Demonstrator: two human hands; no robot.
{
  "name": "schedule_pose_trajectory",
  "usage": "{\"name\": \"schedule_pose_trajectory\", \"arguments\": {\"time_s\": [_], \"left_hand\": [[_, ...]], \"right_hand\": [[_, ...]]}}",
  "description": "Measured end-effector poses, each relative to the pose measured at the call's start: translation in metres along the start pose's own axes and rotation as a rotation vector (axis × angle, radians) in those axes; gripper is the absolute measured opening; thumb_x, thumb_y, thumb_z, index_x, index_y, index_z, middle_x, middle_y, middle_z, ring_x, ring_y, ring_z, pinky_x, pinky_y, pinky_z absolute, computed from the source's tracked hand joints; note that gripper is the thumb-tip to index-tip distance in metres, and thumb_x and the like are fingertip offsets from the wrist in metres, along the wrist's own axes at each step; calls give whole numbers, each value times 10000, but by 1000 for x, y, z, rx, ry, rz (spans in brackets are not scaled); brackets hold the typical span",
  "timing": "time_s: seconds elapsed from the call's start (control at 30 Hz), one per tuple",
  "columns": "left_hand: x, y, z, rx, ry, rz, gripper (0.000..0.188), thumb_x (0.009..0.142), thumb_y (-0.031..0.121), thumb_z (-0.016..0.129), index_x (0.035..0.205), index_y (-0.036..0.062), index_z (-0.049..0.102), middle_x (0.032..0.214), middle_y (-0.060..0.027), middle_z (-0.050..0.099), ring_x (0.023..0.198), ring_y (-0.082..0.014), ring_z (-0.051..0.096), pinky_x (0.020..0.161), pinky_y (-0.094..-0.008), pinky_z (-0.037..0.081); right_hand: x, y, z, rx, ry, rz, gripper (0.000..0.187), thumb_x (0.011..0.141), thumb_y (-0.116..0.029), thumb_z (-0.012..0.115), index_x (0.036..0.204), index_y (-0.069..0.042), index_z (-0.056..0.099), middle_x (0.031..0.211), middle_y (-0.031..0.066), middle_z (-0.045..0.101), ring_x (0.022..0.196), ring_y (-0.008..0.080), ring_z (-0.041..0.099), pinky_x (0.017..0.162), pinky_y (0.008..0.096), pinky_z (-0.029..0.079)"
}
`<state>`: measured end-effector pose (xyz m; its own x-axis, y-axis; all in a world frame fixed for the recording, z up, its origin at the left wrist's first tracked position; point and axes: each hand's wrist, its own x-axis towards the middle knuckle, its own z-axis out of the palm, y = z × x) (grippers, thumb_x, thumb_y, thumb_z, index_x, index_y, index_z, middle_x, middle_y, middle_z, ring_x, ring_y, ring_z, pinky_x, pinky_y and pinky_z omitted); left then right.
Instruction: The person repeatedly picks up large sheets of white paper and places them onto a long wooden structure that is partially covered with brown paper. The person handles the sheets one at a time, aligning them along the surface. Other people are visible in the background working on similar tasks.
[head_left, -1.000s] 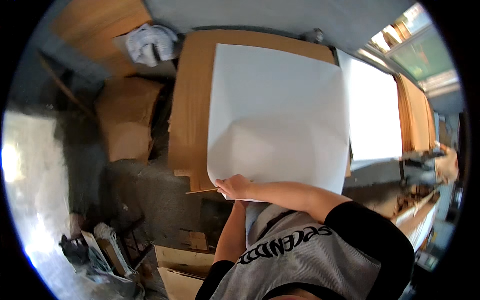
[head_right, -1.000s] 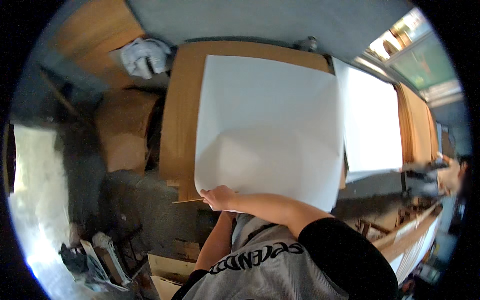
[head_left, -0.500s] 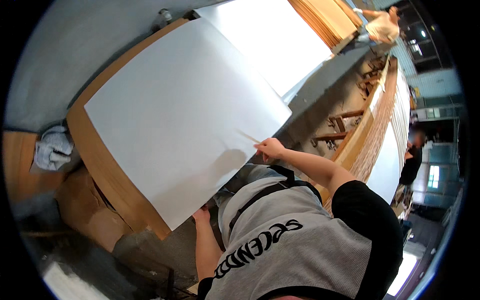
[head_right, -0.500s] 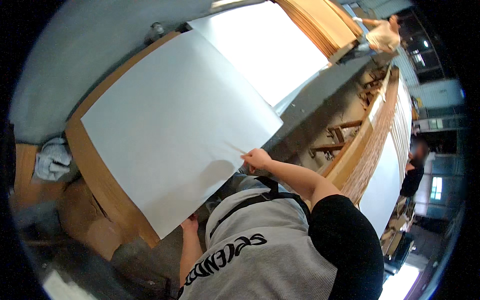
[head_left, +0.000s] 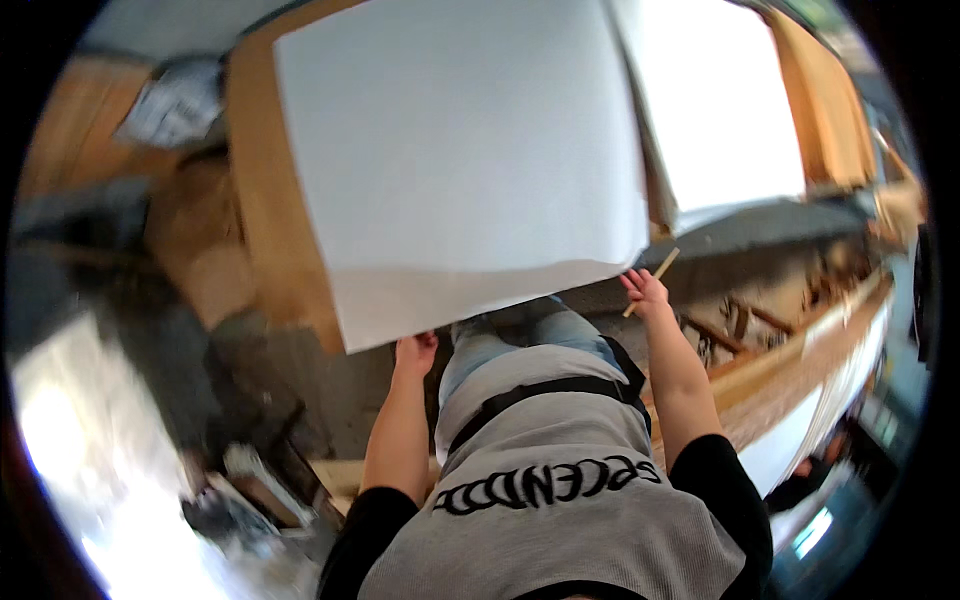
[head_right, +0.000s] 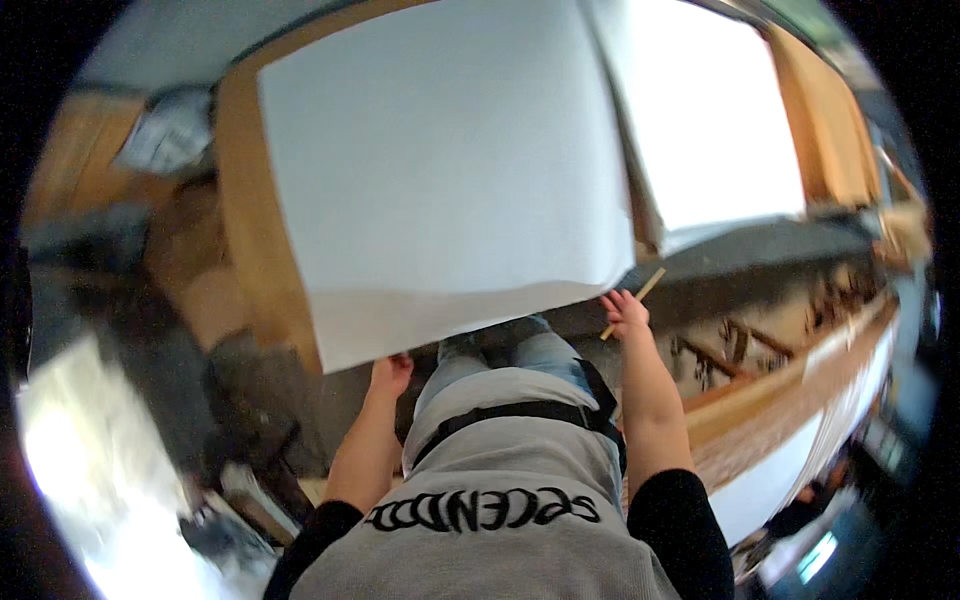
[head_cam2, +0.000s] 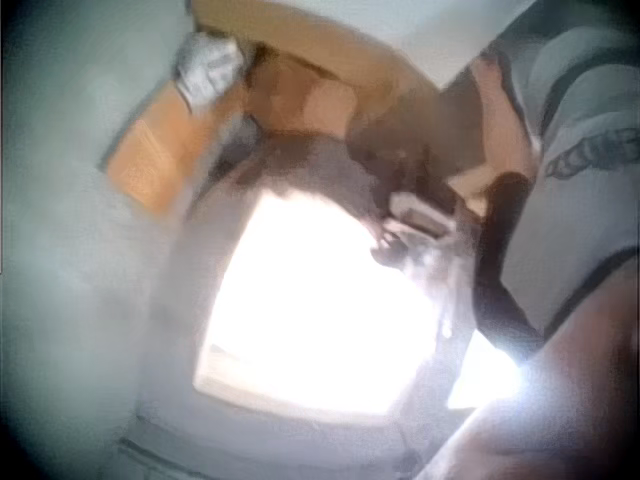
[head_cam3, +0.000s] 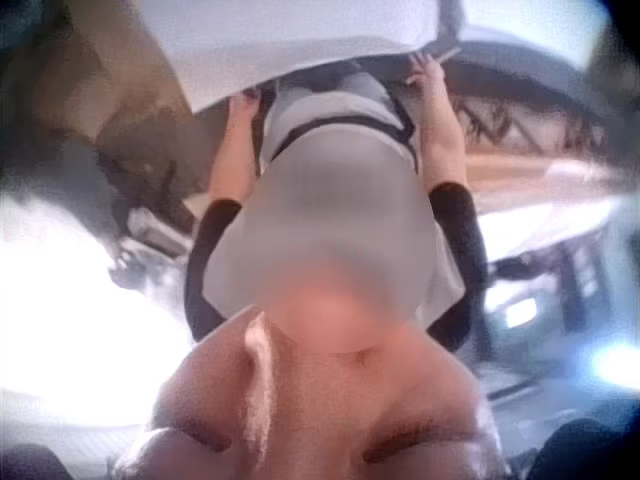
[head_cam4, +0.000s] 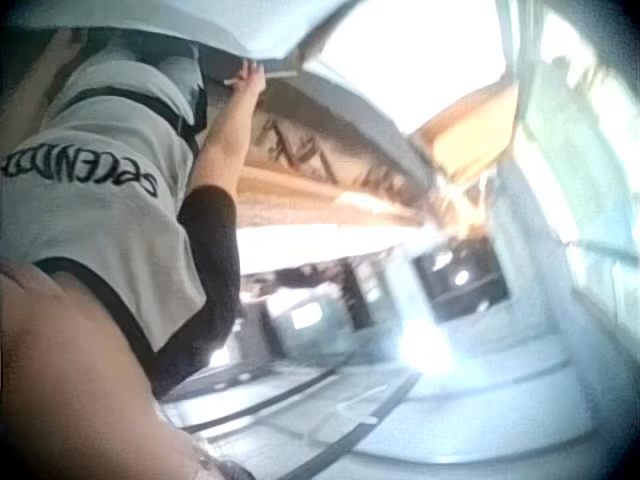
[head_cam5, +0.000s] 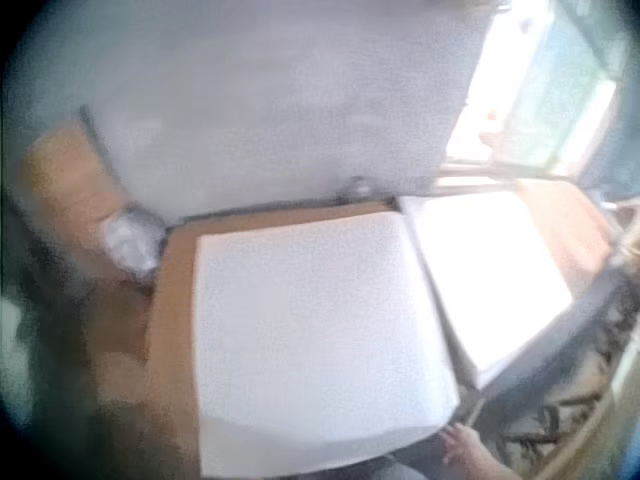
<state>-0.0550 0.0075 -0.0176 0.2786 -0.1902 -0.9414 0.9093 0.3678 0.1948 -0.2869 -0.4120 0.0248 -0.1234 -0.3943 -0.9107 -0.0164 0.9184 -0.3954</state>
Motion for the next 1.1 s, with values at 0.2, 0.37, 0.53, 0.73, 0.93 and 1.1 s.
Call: {"name": "schedule_pose_trajectory", "arguments": {"time_s": [0.2, 0.37, 0.53, 0.73, 0.93, 1.1], "left_hand": [[-26, -7, -4, -158, 108, 130, 151, 817, 91, 510, 960, 81, 463, 862, -82, 528, 776, -235, 572, 581, -318, 465], [-38, -2, -3, -105, 355, 335, 212, 734, 11, 477, 934, 72, 442, 801, -70, 501, 585, -206, 547, 546, -330, 457], [-29, 16, -6, 332, 973, 693, 342, 739, 104, 609, 995, 16, 399, 989, -135, 367, 812, -221, 454, 694, -336, 420], [-38, 50, 16, 419, 936, 599, 268, 749, 143, 649, 908, -21, 510, 937, -126, 459, 788, -192, 485, 695, -308, 424], [-12, 47, -12, 139, 793, 619, 160, 748, 119, 654, 785, -12, 569, 661, -25, 538, 586, -119, 489, 560, -247, 419], [-15, 58, -22, -102, 707, 588, 178, 749, 108, 653, 850, 10, 543, 668, -28, 519, 548, -111, 473, 442, -232, 376]], "right_hand": [[43, 5, 2, 51, -30, 77, 211, 899, -242, 415, 975, -54, 472, 980, 96, 555, 829, 246, 560, 344, 177, 257], [60, -8, -11, 80, -39, 105, 256, 907, -270, 405, 917, -37, 511, 825, 52, 581, 751, 209, 589, 320, 184, 253], [61, -19, -21, -17, -100, 28, 239, 885, -261, 458, 945, -46, 543, 868, 43, 611, 772, 184, 610, 321, 163, 237], [52, -30, -25, 26, -103, 33, 212, 857, -271, 512, 918, -75, 566, 819, 21, 624, 707, 151, 615, 319, 158, 231], [56, -35, -29, 58, -134, -44, 197, 830, -280, 556, 899, -96, 571, 818, 11, 618, 636, 102, 567, 314, 156, 210], [39, -37, -15, -70, -178, -55, 224, 842, -283, 545, 902, -67, 548, 789, 14, 597, 613, 81, 525, 342, 178, 220]]}}
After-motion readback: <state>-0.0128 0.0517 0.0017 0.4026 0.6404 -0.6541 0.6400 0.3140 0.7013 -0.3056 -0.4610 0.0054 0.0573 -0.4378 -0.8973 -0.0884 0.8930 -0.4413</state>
